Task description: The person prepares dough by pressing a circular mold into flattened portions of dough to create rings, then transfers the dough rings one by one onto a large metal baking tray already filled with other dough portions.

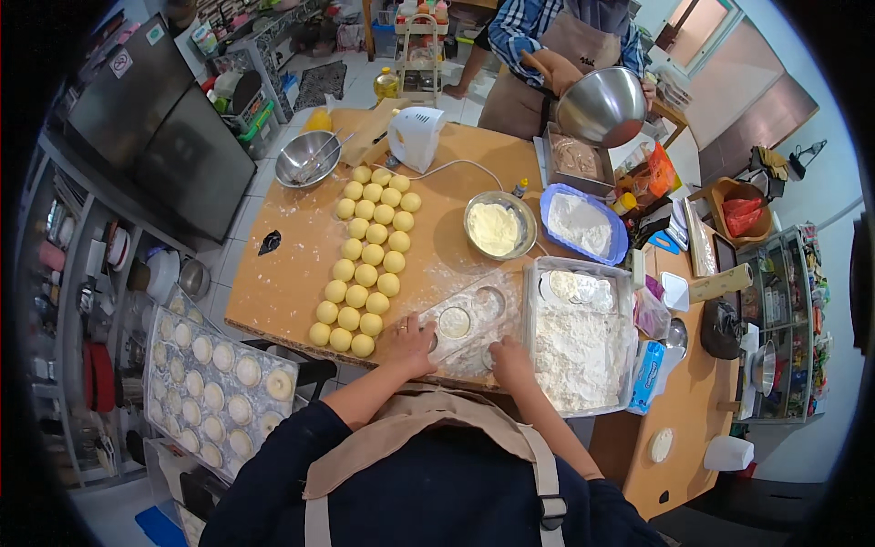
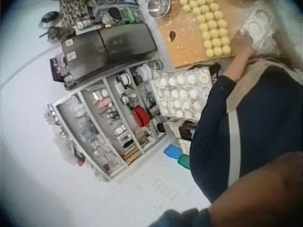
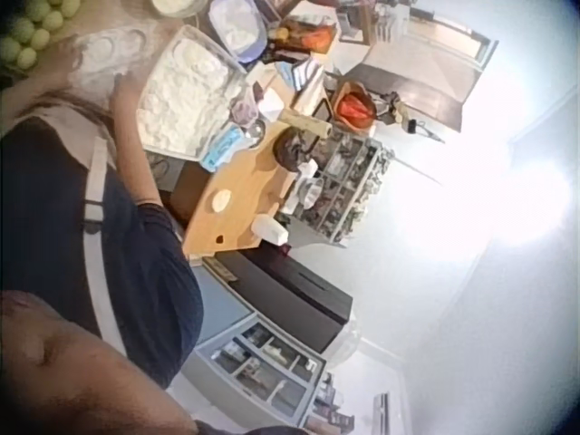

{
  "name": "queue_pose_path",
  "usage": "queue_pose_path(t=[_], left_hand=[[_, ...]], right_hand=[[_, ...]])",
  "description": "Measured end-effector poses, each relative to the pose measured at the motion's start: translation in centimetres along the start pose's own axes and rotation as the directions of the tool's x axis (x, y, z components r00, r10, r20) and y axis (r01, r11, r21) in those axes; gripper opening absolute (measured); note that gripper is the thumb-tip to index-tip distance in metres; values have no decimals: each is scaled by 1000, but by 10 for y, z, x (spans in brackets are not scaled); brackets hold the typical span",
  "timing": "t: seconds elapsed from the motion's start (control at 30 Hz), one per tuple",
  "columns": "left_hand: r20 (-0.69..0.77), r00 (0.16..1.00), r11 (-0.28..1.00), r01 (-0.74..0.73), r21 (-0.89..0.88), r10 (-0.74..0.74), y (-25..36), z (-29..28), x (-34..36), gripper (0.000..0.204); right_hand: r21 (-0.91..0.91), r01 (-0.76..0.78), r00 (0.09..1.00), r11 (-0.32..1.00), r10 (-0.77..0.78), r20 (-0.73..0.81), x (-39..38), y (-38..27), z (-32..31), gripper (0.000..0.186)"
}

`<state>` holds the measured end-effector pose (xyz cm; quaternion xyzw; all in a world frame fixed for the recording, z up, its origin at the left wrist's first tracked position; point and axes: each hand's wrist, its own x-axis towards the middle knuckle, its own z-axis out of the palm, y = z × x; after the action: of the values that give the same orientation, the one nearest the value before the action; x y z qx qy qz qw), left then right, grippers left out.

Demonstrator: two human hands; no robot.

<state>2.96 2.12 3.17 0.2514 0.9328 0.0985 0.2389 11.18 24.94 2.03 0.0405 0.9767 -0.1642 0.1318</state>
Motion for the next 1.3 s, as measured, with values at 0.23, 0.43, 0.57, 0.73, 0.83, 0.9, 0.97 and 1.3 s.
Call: queue_pose_path(t=[0.23,0.43,0.57,0.73,0.83,0.9,0.97,1.3], left_hand=[[-130,986,989,86,-118,-102,5,6,-10,96],[-411,892,922,18,-388,-190,-6,22,-49,97],[-581,738,900,81,-428,-343,-14,25,-106,90],[-634,539,822,237,-517,-555,-30,43,-192,82],[-607,478,771,347,-534,-635,-30,60,-227,81],[-621,445,764,375,-526,-646,-27,66,-236,82],[-589,486,762,364,-536,-646,-21,67,-233,82],[-461,745,852,277,-444,-482,8,60,-145,89]], right_hand=[[323,128,978,938,-65,-198,-17,15,-47,30],[314,216,970,925,-167,-176,15,28,-46,28],[211,355,934,911,-356,-33,65,12,-17,29],[166,445,884,880,-461,72,112,-16,-6,34],[130,542,835,830,-549,27,122,-26,4,32],[81,561,818,824,-567,100,126,-29,5,29],[34,572,804,819,-569,172,127,-32,3,26],[425,416,864,804,-495,91,109,2,-7,27]])
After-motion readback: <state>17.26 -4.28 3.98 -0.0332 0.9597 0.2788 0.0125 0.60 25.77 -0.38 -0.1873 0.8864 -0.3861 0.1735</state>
